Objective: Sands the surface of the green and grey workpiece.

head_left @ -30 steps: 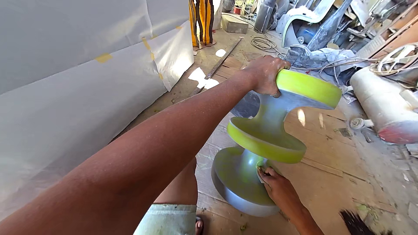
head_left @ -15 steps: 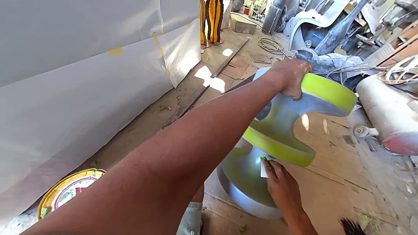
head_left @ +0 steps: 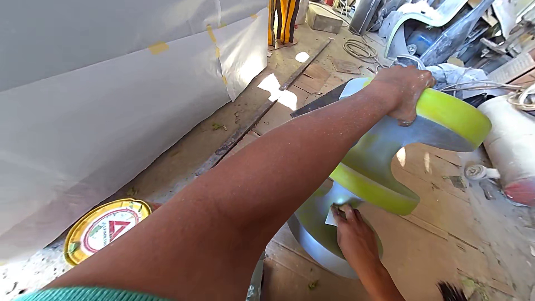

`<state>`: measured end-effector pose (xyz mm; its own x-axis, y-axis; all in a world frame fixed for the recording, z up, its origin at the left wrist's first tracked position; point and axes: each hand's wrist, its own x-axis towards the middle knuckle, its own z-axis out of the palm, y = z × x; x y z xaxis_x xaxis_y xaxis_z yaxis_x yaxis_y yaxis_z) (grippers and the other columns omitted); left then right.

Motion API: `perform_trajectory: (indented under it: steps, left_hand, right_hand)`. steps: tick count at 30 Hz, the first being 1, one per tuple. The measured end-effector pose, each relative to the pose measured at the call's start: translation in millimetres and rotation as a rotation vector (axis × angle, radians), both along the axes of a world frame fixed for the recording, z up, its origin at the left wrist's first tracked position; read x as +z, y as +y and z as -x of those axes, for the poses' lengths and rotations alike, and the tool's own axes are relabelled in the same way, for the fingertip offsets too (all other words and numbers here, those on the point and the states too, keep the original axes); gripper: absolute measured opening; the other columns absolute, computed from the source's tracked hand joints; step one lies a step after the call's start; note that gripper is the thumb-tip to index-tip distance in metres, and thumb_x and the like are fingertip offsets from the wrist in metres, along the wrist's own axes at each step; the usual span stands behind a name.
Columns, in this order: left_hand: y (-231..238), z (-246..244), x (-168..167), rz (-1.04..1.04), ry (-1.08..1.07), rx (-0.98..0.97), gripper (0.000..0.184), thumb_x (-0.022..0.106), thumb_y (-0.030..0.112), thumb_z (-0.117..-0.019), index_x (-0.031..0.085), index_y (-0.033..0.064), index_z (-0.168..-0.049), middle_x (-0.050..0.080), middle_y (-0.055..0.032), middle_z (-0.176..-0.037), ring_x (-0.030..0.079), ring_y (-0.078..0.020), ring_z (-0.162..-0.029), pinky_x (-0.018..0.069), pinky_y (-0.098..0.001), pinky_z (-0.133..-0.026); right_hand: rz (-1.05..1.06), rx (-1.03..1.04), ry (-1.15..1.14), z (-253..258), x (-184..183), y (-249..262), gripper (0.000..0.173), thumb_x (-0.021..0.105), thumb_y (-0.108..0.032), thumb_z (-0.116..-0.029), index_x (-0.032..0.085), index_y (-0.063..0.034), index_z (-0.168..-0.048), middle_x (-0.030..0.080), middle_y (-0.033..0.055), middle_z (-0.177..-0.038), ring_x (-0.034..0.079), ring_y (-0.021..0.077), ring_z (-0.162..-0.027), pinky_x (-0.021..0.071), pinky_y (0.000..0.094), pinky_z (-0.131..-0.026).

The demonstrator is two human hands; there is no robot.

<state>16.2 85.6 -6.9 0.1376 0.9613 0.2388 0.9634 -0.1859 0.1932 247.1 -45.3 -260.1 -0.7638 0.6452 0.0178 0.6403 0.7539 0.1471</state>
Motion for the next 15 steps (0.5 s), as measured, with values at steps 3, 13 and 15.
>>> perform_trajectory:
  steps: [3,13,15]
  left_hand:
    - [-3,0,0,-0.008,0.002,-0.009,0.071,0.083,0.043,-0.0714,0.06,0.0204,-0.135,0.065,-0.0107,-0.127,0.061,-0.0341,-0.118,0.0523,-0.0605,-0.084]
    - [-21,7,-4,-0.039,-0.011,-0.085,0.072,0.085,0.042,-0.0699,0.061,0.0192,-0.134,0.066,-0.0094,-0.126,0.061,-0.032,-0.119,0.0522,-0.0589,-0.088]
    - [-24,17,-6,-0.04,-0.022,-0.108,0.07,0.086,0.041,-0.0714,0.062,0.0171,-0.132,0.067,-0.01,-0.123,0.063,-0.0316,-0.115,0.0522,-0.0585,-0.088]
  right_hand:
    - [0.257,-0.008,-0.047,-4,15,-2,0.046,0.055,-0.01,-0.0947,0.069,-0.0303,-0.134,0.064,0.006,-0.128,0.064,0.0221,-0.115,0.0579,0.0388,-0.09]
    - [0.941,0.113,-0.149,-12,46,27,0.037,0.044,-0.029,-0.1068,0.067,-0.0171,-0.134,0.063,0.0064,-0.135,0.058,0.0188,-0.126,0.0448,0.0426,-0.11]
    - [0.994,0.106,0.039,-23,45,31,0.036,0.047,-0.03,-0.106,0.068,-0.0136,-0.13,0.066,0.0063,-0.131,0.06,0.0153,-0.124,0.0465,0.038,-0.109]
